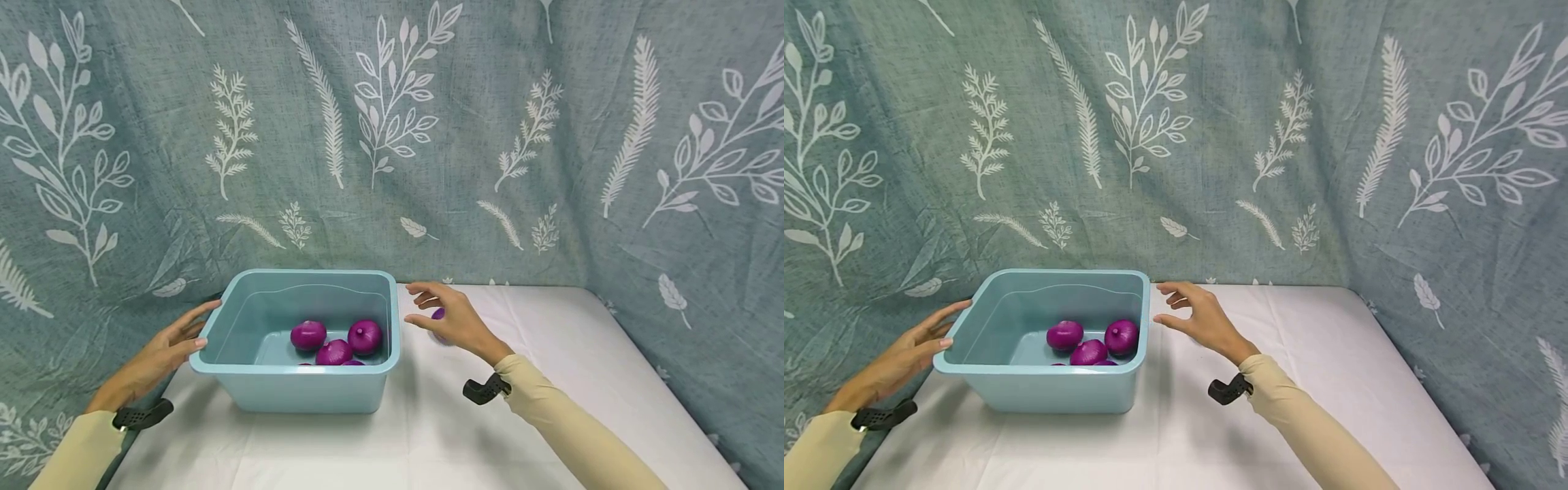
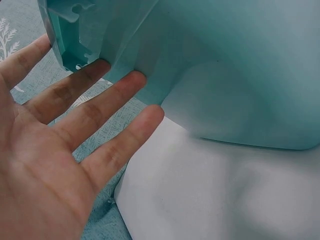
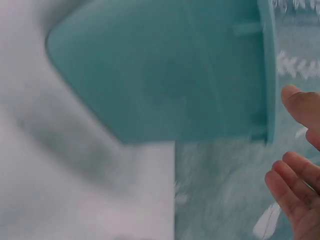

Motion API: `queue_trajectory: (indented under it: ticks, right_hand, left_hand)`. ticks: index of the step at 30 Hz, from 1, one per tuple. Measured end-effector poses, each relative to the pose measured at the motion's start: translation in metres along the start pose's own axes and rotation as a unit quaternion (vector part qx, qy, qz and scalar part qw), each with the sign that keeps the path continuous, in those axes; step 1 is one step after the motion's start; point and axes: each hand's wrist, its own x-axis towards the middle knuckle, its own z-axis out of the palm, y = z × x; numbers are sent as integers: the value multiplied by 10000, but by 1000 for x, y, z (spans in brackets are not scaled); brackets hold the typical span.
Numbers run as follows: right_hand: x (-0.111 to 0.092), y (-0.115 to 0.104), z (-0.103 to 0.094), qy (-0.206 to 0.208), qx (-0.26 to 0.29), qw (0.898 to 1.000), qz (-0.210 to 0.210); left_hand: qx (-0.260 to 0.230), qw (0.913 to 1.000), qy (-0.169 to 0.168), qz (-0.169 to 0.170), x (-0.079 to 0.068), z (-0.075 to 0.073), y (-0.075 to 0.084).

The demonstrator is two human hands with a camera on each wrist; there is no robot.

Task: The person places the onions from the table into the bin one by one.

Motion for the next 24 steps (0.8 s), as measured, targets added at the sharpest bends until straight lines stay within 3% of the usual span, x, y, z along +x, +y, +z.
queue_trajectory:
  ticks: [13, 24]
  right_hand:
    - [-32, 88, -21, -33, -948, 9878, 1234]
    - [-45, 124, -21, -70, -970, 9787, 1809]
  left_hand:
    - [-23, 10000, -89, -18, 0, -1, 1]
    - [21, 10000, -52, -54, 2, -1, 3]
